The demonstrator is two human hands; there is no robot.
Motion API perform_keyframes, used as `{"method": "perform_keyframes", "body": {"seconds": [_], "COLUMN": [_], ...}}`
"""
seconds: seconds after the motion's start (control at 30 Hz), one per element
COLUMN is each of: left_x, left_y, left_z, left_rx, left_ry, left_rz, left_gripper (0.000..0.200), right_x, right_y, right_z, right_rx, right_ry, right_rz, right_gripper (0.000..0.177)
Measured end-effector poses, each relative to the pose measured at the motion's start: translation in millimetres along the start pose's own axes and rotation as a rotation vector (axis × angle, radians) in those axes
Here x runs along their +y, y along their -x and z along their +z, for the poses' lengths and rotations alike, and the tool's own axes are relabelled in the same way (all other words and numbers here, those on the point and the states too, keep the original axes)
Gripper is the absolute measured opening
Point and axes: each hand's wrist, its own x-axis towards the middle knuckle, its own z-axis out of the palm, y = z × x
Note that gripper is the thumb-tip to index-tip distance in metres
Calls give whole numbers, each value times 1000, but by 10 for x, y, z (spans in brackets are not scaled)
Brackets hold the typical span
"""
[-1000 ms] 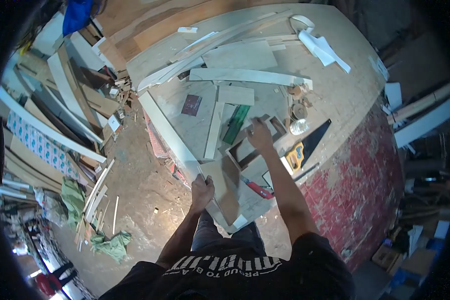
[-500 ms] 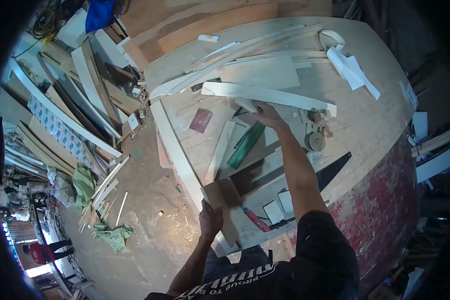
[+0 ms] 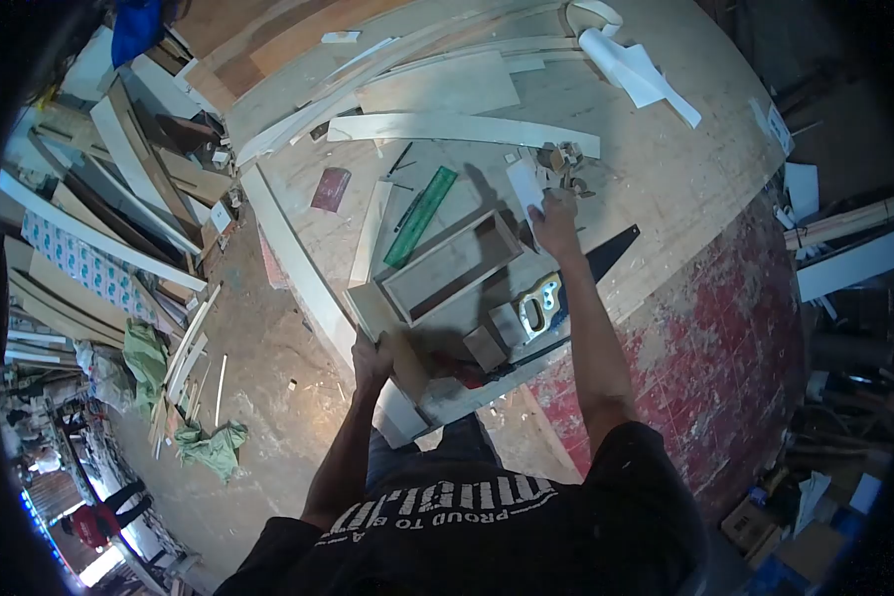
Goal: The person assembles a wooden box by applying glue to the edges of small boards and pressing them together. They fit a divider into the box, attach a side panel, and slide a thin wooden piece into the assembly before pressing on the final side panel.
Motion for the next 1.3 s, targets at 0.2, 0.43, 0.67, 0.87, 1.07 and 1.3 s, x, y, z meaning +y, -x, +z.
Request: {"method": "perform_keyframes", "body": {"seconds": [0.2,0.43,0.67,0.87,1.07,1.3], "left_x": [-10,200,306,472,204,109], "left_y": [-123,-179,-304,-322,-374,-421], "left_z": [94,202,283,209,345,412], "left_rx": [87,137,6,-105,-108,-148], "left_ry": [-168,-158,-108,6,49,47], "left_rz": [2,-35,-107,-294,-205,-264], "left_gripper": [40,32,61,68,66,66], "right_x": [-160,-82,138,-20,-106,76], "right_y": [53,80,61,92,76,65], "right_z": [396,542,671,503,430,570], "right_rx": [-97,-196,-306,-367,-488,-352], "right_ry": [122,124,-3,-102,-154,-193], "right_rz": [17,107,132,209,359,277], "right_gripper": [26,39,56,56,61,72]}}
